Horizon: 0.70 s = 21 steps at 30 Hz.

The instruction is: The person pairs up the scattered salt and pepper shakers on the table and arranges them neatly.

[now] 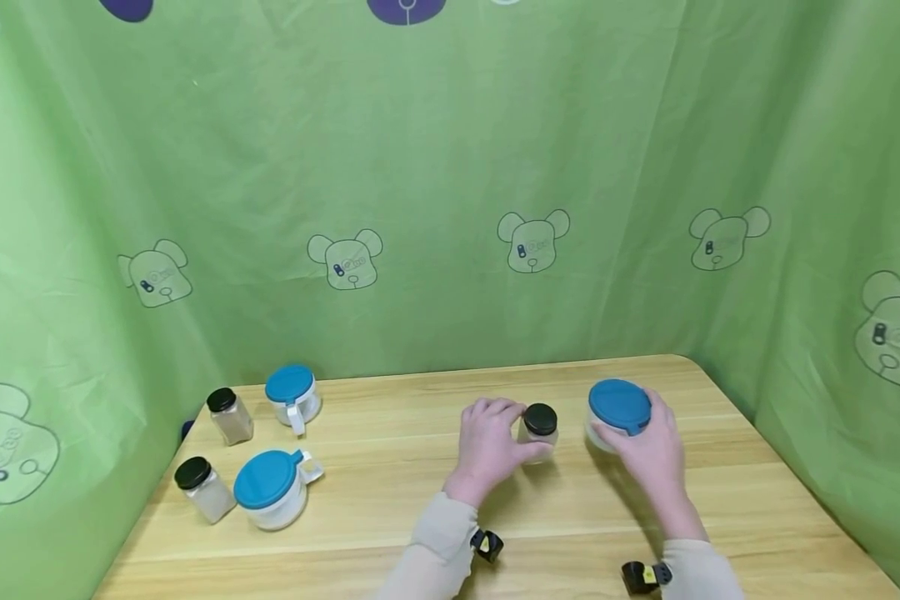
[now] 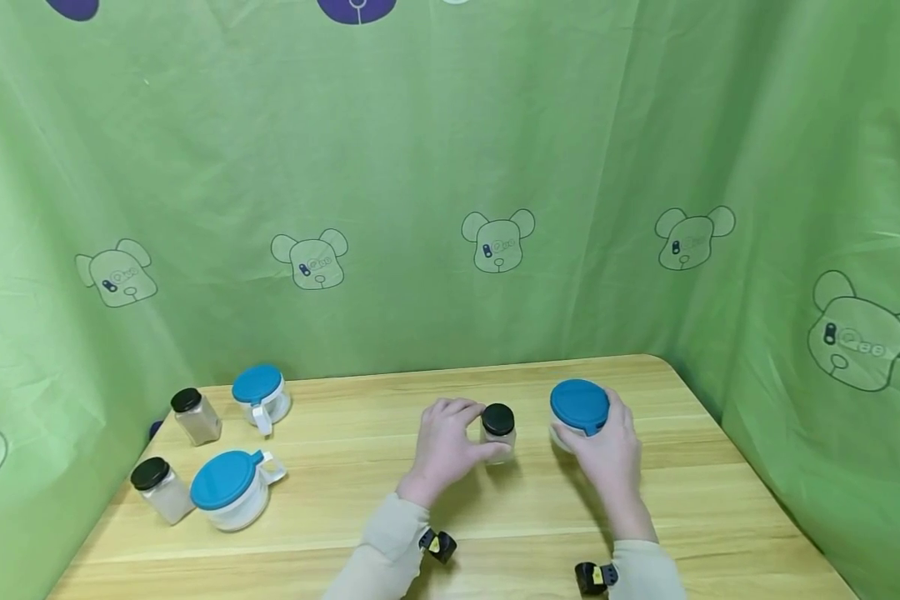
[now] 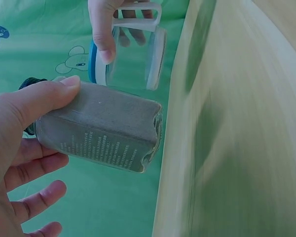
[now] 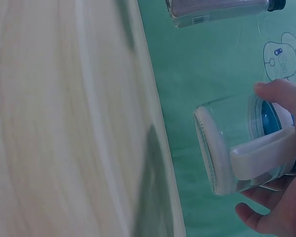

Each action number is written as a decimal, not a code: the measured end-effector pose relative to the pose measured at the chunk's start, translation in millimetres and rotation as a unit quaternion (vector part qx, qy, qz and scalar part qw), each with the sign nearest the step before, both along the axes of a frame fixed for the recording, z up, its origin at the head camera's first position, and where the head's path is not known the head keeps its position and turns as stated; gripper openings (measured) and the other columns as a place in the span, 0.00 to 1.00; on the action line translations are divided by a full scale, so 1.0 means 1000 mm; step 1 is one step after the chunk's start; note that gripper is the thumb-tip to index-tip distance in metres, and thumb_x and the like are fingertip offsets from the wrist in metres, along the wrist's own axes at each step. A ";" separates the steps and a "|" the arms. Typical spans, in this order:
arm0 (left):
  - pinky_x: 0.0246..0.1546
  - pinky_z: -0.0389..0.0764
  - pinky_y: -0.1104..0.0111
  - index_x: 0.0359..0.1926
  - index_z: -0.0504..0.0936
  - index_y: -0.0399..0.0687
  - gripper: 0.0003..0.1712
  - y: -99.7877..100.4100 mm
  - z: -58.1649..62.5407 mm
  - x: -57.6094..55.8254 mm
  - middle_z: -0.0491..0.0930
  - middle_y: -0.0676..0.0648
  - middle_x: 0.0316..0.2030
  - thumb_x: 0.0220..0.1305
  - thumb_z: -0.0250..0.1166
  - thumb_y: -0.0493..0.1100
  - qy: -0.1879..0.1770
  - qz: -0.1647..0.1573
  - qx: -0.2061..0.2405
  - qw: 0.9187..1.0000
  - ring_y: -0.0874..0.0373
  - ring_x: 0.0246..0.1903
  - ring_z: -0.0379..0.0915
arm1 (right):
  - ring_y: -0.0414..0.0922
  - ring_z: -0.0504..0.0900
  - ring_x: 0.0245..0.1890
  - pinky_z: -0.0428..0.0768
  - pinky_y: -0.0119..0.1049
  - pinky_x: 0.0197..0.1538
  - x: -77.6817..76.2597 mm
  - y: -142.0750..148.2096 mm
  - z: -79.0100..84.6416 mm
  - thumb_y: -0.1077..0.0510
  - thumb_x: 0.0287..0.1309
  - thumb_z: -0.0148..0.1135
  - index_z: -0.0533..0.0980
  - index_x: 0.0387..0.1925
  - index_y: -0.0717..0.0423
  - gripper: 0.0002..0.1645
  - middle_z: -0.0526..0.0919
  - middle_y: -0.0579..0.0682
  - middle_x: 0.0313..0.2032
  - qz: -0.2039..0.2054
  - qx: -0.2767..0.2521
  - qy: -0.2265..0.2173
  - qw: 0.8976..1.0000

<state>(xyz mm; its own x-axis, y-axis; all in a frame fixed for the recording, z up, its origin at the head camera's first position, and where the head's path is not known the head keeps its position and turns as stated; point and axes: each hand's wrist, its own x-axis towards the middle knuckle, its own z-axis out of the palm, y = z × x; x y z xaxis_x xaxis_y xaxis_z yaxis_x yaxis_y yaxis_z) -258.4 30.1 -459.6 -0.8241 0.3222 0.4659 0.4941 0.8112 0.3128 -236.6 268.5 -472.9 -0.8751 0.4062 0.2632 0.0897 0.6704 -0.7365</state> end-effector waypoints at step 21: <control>0.59 0.70 0.61 0.53 0.82 0.60 0.38 0.027 0.003 0.000 0.82 0.59 0.52 0.45 0.68 0.74 -0.021 -0.004 -0.004 1.000 0.61 0.53 0.72 | 0.71 0.63 0.64 0.64 0.70 0.61 0.010 0.033 -0.002 0.43 0.45 0.76 0.51 0.74 0.61 0.63 0.60 0.72 0.68 0.005 0.000 0.003 1.000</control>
